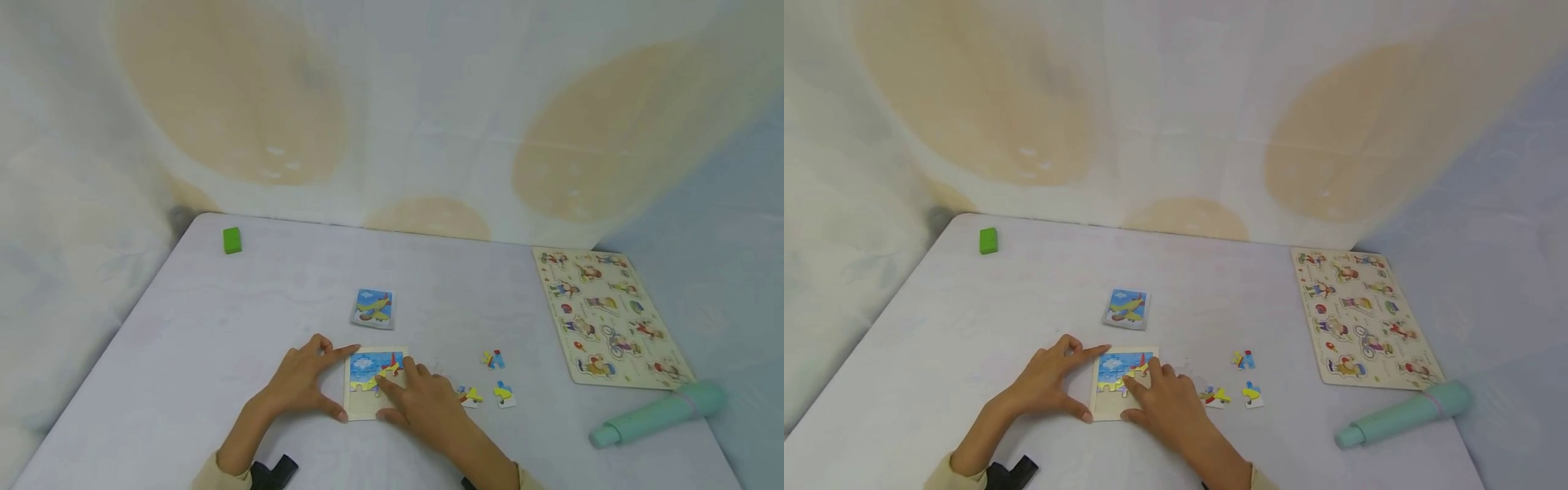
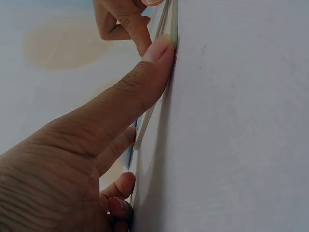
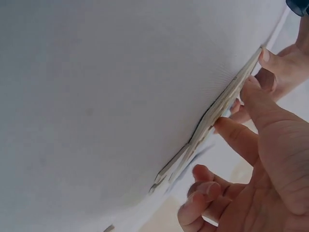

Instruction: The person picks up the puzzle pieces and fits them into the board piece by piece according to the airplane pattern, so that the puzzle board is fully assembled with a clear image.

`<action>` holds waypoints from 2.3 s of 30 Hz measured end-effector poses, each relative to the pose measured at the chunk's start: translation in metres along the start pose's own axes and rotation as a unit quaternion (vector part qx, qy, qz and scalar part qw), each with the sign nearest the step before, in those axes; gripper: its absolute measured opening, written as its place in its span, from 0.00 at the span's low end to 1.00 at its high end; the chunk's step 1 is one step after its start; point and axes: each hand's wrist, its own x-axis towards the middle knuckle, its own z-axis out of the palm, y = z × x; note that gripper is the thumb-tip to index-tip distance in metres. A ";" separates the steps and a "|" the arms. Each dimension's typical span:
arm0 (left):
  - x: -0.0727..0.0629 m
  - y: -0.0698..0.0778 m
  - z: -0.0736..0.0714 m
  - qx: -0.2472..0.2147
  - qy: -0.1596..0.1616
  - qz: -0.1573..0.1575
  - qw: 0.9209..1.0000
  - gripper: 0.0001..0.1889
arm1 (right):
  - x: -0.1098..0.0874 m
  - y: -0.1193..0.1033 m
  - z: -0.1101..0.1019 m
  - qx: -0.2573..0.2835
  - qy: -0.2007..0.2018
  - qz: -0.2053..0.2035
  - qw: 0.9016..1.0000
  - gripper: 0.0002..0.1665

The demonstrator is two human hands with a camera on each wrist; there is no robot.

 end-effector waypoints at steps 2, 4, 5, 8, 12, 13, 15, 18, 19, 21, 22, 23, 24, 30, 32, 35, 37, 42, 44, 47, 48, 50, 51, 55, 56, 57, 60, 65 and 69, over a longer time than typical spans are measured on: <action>0.000 0.000 0.000 0.001 0.002 -0.002 1.000 0.55 | 0.001 -0.001 0.000 0.001 -0.003 0.003 1.000 0.32; 0.000 0.000 0.000 0.001 0.001 -0.004 1.000 0.55 | 0.002 -0.001 0.001 0.006 -0.007 0.004 1.000 0.33; 0.000 -0.001 0.001 0.001 -0.001 -0.006 1.000 0.55 | 0.002 0.000 0.001 0.012 -0.006 0.003 1.000 0.33; 0.001 0.000 0.001 0.001 -0.007 -0.010 1.000 0.55 | 0.001 0.004 0.001 0.014 0.017 -0.002 1.000 0.33; 0.000 0.000 0.000 0.003 -0.012 -0.014 1.000 0.55 | -0.004 0.015 -0.001 0.004 0.064 0.000 0.998 0.34; 0.000 0.000 0.000 0.002 -0.012 -0.016 1.000 0.55 | -0.005 0.018 -0.002 0.003 0.069 0.006 0.998 0.34; 0.000 0.000 0.000 0.000 -0.014 -0.020 1.000 0.55 | -0.009 0.025 -0.003 0.010 0.064 0.023 0.998 0.36; -0.001 0.001 0.000 -0.002 -0.017 -0.026 1.000 0.55 | -0.016 0.038 -0.006 0.039 0.056 0.056 0.996 0.38; -0.001 0.001 0.000 -0.003 -0.018 -0.027 0.999 0.55 | -0.018 0.043 -0.007 0.050 0.052 0.070 0.995 0.38; -0.001 0.001 0.000 -0.005 -0.021 -0.029 0.999 0.55 | -0.025 0.055 -0.008 0.070 0.053 0.092 0.992 0.39; 0.000 0.001 0.000 -0.005 -0.022 -0.030 0.999 0.55 | -0.028 0.061 -0.008 0.081 0.054 0.104 0.990 0.39; 0.000 0.001 0.000 -0.006 -0.022 -0.030 0.999 0.55 | -0.031 0.068 -0.008 0.092 0.056 0.116 0.987 0.39; 0.000 0.001 0.000 -0.007 -0.022 -0.030 0.999 0.55 | -0.034 0.074 -0.008 0.103 0.057 0.129 0.985 0.39; 0.001 0.001 0.000 -0.005 -0.020 -0.028 0.999 0.56 | -0.054 0.111 -0.003 0.204 0.051 0.209 0.955 0.39; 0.001 0.001 0.000 -0.004 -0.021 -0.029 0.999 0.56 | -0.059 0.121 -0.001 0.236 0.046 0.226 0.944 0.39; 0.002 0.000 0.000 -0.004 -0.025 -0.032 0.999 0.56 | -0.065 0.131 0.001 0.264 0.032 0.245 0.932 0.38; 0.003 0.000 0.000 -0.002 -0.027 -0.035 0.999 0.56 | -0.067 0.135 0.003 0.276 0.025 0.255 0.926 0.38; 0.002 0.000 0.001 0.000 -0.026 -0.034 0.999 0.56 | -0.069 0.141 0.007 0.294 0.032 0.273 0.916 0.34; 0.002 0.000 0.001 -0.001 -0.026 -0.034 0.999 0.56 | -0.069 0.143 0.009 0.299 0.039 0.277 0.912 0.31; 0.001 0.001 0.000 -0.004 -0.027 -0.037 0.999 0.56 | -0.071 0.145 0.011 0.310 0.046 0.283 0.906 0.29; 0.001 0.001 0.000 -0.005 -0.028 -0.039 0.999 0.56 | -0.071 0.145 0.013 0.314 0.049 0.286 0.904 0.28; 0.001 0.001 0.000 -0.006 -0.029 -0.041 0.999 0.56 | -0.072 0.145 0.014 0.320 0.055 0.291 0.900 0.27; 0.001 0.002 0.000 -0.006 -0.029 -0.042 0.999 0.56 | -0.072 0.145 0.015 0.323 0.060 0.293 0.898 0.27; 0.001 0.001 0.001 -0.005 -0.023 -0.037 0.999 0.56 | -0.070 0.145 0.017 0.313 0.072 0.301 0.898 0.25; 0.000 0.001 0.001 -0.005 -0.022 -0.035 0.999 0.56 | -0.070 0.144 0.018 0.307 0.073 0.302 0.899 0.24; 0.000 0.001 0.001 -0.005 -0.020 -0.034 0.999 0.56 | -0.069 0.144 0.018 0.303 0.073 0.302 0.901 0.23; 0.000 0.000 0.001 -0.006 -0.016 -0.028 0.999 0.56 | -0.069 0.143 0.020 0.292 0.072 0.307 0.903 0.21; 0.000 0.000 0.001 -0.008 -0.012 -0.027 1.000 0.56 | -0.069 0.142 0.022 0.279 0.063 0.314 0.905 0.20; 0.000 0.000 0.001 -0.009 -0.011 -0.026 1.000 0.56 | -0.069 0.140 0.022 0.250 0.072 0.306 0.916 0.21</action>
